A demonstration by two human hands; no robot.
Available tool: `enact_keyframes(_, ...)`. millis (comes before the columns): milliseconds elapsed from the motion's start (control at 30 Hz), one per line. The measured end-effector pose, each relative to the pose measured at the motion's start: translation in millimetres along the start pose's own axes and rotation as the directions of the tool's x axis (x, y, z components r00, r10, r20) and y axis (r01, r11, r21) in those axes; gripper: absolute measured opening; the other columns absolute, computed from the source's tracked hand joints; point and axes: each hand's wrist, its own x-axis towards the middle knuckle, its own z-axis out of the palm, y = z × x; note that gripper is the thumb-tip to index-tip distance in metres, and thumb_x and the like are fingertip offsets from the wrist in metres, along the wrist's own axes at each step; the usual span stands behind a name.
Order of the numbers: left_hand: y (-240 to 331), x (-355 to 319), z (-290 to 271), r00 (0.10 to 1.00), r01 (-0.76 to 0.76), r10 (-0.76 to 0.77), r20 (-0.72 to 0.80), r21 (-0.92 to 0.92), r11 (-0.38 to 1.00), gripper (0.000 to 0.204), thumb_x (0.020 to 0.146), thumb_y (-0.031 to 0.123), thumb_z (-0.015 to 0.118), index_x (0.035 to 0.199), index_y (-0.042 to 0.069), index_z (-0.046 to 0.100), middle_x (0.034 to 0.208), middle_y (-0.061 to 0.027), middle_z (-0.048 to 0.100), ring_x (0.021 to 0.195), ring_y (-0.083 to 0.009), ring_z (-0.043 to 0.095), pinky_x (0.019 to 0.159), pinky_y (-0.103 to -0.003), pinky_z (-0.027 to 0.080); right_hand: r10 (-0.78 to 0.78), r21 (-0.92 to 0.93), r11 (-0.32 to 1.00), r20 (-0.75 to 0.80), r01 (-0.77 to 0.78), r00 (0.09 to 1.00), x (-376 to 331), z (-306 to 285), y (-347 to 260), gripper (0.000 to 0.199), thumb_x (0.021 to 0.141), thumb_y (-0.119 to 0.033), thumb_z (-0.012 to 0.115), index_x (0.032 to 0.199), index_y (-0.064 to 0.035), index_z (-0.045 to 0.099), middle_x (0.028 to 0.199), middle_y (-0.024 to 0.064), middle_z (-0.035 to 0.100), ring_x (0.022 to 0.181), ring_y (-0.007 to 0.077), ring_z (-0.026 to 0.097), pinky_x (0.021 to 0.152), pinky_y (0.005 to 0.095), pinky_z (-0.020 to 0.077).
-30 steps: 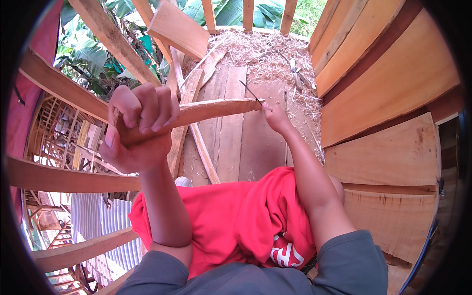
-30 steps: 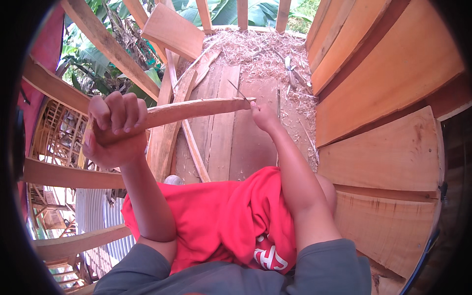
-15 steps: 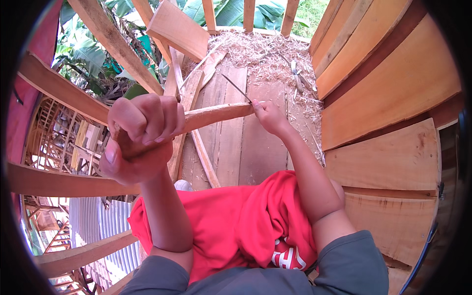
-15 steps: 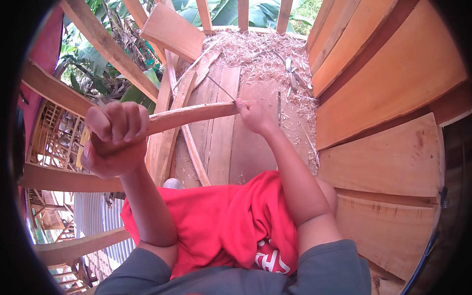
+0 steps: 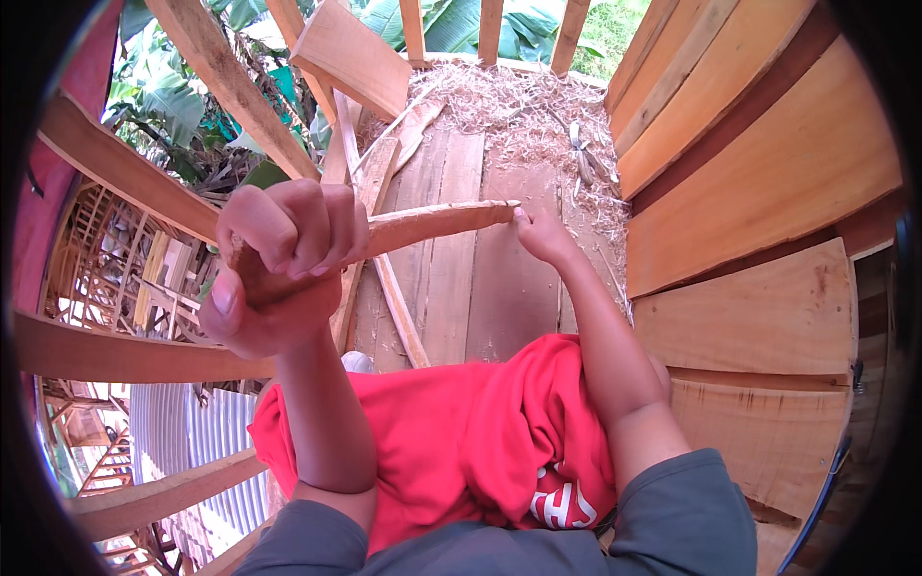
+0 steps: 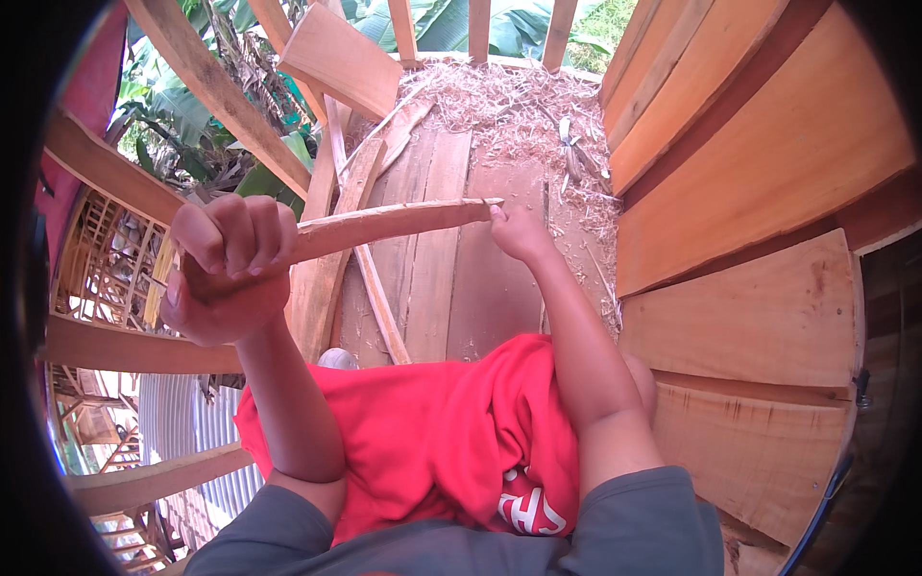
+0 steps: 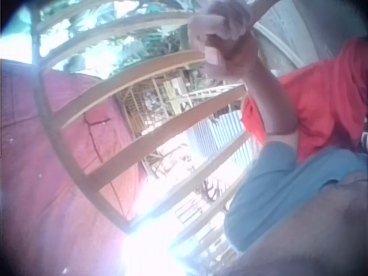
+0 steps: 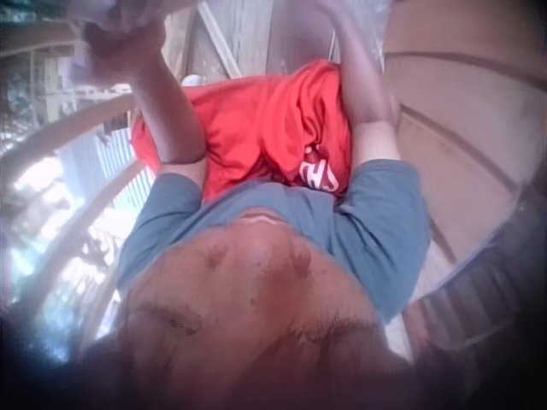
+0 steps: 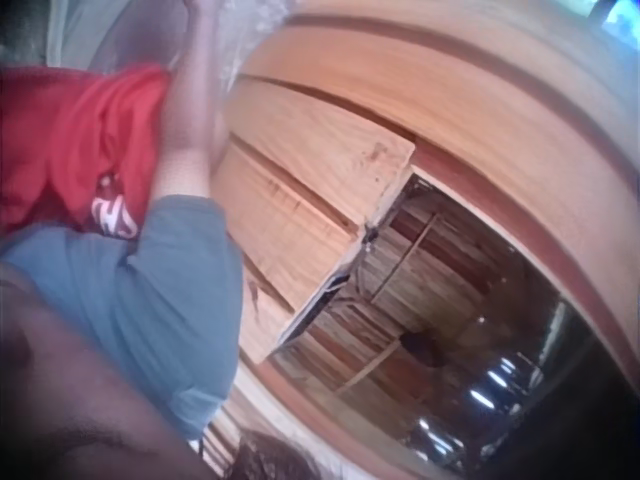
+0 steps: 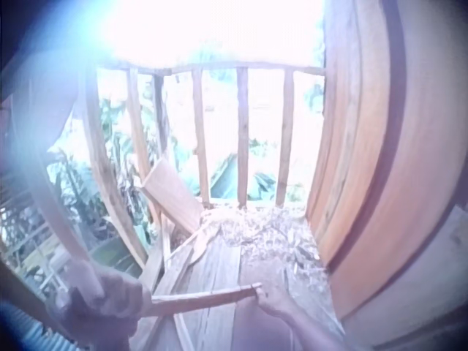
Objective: The person is carving a piece of wood using a knife. They hold the wood in their left hand and use the knife in their right hand to shave off thin layers, shaping the wood into a pointed form. Wood shavings accumulate on the floor around them.
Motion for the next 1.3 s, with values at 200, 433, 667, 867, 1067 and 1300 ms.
enact_keyframes(200,-1,-1,0,1.0,0.011,-0.011,0.004,0.0,1.0,0.036,0.088,0.043,0.052,0.071,0.015,0.036,0.061,0.0015,0.034,0.054,-0.0112,0.031,0.05,-0.025,0.028,-0.002,0.048,0.999,0.019,0.001,1.0,0,2,9,0.055,0.099,-0.042,0.039,0.08,0.0036,0.062,0.059,0.0107,0.053,0.054,0.02,0.053,0.054,0.0394,0.0437)
enact_keyframes(433,0,-3,-1,0.995,-0.021,0.02,-0.097,-0.005,1.0,0.041,0.085,0.047,0.052,0.068,0.012,0.04,0.055,0.0017,0.035,0.048,-0.0121,0.031,0.046,-0.027,0.025,-0.132,0.062,0.99,0.032,0.13,0.991,3,9,2,0.053,0.099,-0.038,0.037,0.077,0.0054,0.059,0.068,0.018,0.061,0.065,0.0265,0.06,0.061,0.0386,0.0442)
enact_keyframes(667,4,-2,-4,1.0,0.021,-0.021,0.006,0.02,1.0,0.038,0.086,0.043,0.055,0.069,0.016,0.036,0.057,0.0031,0.032,0.051,-0.0109,0.03,0.048,-0.025,0.029,-0.147,0.099,0.984,0.007,0.146,0.989,-3,10,-24,0.056,0.099,-0.039,0.037,0.071,0.0044,0.058,0.064,0.0228,0.057,0.065,0.0376,0.057,0.065,0.0447,0.043)
enact_keyframes(867,4,2,-5,1.0,-0.004,0.004,-0.015,0.028,1.0,0.038,0.086,0.044,0.053,0.067,0.015,0.038,0.054,0.0033,0.032,0.047,-0.0107,0.029,0.045,-0.026,0.026,-0.035,0.023,0.999,-0.016,0.035,0.999,-3,2,-10,0.054,0.099,-0.038,0.039,0.07,0.0036,0.058,0.062,0.0156,0.057,0.06,0.0295,0.055,0.062,0.0433,0.0422)
enact_keyframes(1067,3,1,-7,0.999,0.017,-0.018,0.047,0.015,1.0,0.038,0.087,0.046,0.05,0.066,0.014,0.045,0.051,0.0028,0.032,0.044,-0.0118,0.028,0.045,-0.028,0.024,-0.034,0.092,0.995,0.071,0.028,0.997,-2,-4,1,0.054,0.098,-0.04,0.04,0.07,0.0038,0.056,0.064,0.0199,0.057,0.062,0.0318,0.055,0.064,0.0437,0.0427)
enact_keyframes(1300,2,1,-6,1.0,0.02,-0.02,0.02,0.024,1.0,0.036,0.085,0.044,0.055,0.065,0.016,0.047,0.051,0.0049,0.029,0.043,-0.0105,0.026,0.043,-0.026,0.025,-0.112,0.152,0.984,0.105,0.096,0.988,-13,-9,-16,0.053,0.1,-0.041,0.039,0.062,-0.0047,0.048,0.051,-0.0013,0.038,0.047,0.0124,0.037,0.048,0.0314,0.0318)
